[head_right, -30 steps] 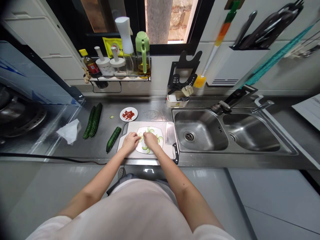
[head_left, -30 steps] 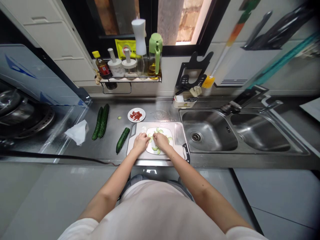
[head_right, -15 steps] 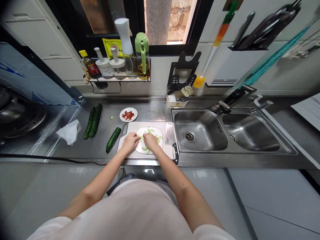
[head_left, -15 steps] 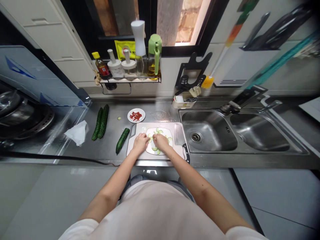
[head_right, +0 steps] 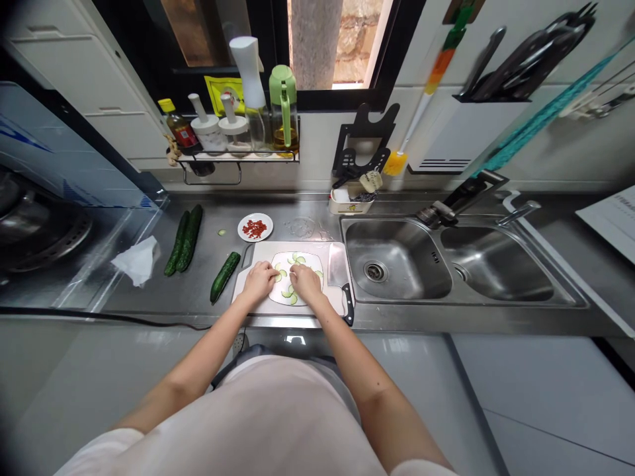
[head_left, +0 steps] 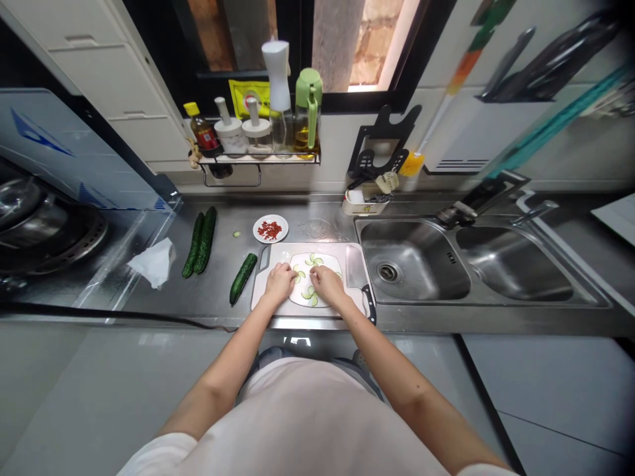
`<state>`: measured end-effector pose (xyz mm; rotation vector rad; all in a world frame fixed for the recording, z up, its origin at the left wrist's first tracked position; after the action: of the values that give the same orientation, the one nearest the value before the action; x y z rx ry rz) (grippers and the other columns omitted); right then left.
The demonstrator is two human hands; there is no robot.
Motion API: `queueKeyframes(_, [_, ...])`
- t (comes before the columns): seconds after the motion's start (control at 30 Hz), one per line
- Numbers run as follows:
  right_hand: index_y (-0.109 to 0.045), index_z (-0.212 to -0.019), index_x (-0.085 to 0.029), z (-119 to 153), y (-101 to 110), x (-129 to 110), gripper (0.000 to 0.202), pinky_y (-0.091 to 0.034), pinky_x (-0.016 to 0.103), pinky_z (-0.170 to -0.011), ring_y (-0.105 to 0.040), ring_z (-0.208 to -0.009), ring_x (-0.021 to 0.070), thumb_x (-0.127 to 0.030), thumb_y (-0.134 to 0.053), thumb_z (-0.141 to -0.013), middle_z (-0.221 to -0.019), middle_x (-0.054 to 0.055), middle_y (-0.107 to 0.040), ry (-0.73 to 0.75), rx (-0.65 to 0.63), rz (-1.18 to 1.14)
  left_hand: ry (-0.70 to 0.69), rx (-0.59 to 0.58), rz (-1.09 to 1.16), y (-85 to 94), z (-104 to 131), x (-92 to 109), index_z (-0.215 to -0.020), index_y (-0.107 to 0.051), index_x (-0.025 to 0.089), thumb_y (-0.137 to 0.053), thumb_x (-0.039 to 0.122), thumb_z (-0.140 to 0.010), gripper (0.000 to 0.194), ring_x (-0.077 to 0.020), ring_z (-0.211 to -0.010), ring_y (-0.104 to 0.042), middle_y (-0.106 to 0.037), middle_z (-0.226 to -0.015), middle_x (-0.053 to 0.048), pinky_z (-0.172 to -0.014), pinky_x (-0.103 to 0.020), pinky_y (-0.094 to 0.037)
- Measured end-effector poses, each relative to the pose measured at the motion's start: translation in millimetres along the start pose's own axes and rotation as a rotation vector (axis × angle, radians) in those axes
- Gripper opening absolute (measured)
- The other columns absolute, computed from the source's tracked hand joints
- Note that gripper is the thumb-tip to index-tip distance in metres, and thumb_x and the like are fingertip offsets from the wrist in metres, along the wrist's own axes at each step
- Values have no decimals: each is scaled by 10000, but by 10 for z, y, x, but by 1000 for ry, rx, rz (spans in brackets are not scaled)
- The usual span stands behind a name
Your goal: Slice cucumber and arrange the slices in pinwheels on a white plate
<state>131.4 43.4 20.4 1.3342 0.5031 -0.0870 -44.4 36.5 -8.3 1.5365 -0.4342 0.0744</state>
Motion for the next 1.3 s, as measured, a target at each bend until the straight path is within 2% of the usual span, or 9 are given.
queueKeyframes(0.3, [-670,-993,-204,175,108,366,240,-342,242,-665,-576,-836,167,-265,-447,-927,-969,61,-677,-82,162,-120,8,20,20,0,-2,-3,-981,-745,256,-517,178,-866,267,-217,-969,-494,-596,-973,-74,-849,-336,-424])
queueKeyframes(0.43, [-671,-948,-200,223,117,454,238,-342,239,-648,-568,-778,157,-264,-445,-913,-888,48,-668,-78,213,-174,36,32,56,5,1,-7,-980,-739,246,-506,149,-854,282,-213,-962,-500,-603,-974,-70,-836,-326,-432])
queueKeyframes(0.6, [-670,-958,-201,290,122,506,230,-364,246,-688,-570,-789,160,-272,-457,-910,-885,44,-661,-98,231,-171,24,97,83,35,62,7,-984,-728,236,-497,139,-853,282,-211,-963,-501,-603,-978,-68,-835,-323,-440])
queueKeyframes(0.67, [-673,-990,-198,337,110,475,245,-369,247,-700,-572,-821,166,-260,-448,-917,-914,52,-662,-90,203,-138,13,113,94,44,114,33,-979,-726,234,-497,132,-850,282,-210,-963,-501,-601,-978,-67,-841,-323,-442])
queueKeyframes(0.77, [-681,-1053,-202,422,63,357,284,-375,245,-731,-568,-899,174,-208,-434,-914,-988,64,-656,-13,92,-75,-18,108,117,39,216,110,-981,-726,234,-499,119,-841,291,-205,-967,-503,-599,-986,-64,-853,-322,-444])
queueKeyframes(0.93, [-689,-1133,-235,514,-14,160,345,-381,247,-806,-546,-966,183,-193,-414,-929,-988,73,-631,109,-68,40,-153,36,130,16,380,277,-981,-736,244,-492,137,-853,296,-206,-968,-501,-595,-1006,-68,-849,-329,-447])
queueKeyframes(1.1, [-668,-1198,-256,506,-35,118,381,-386,259,-794,-530,-961,194,-197,-391,-943,-1011,88,-614,111,-124,102,-210,-47,95,-7,433,350,-1011,-733,260,-482,159,-872,305,-205,-944,-499,-585,-1007,-73,-818,-332,-443])
queueKeyframes(1.3, [-692,-1142,-254,499,-82,125,367,-379,262,-782,-523,-941,196,-193,-395,-935,-977,85,-604,126,-153,135,-215,-58,59,-42,427,341,-1000,-732,267,-470,182,-893,295,-207,-935,-487,-581,-992,-74,-790,-325,-435])
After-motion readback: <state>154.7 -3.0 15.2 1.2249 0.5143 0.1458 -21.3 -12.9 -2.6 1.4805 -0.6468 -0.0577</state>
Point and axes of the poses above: each hand's wrist, its own z-axis away from the middle knuckle, its own y-axis out of the back of the hand, x = y × z, the point moved 1 cm from there along -z, towards the middle knuckle
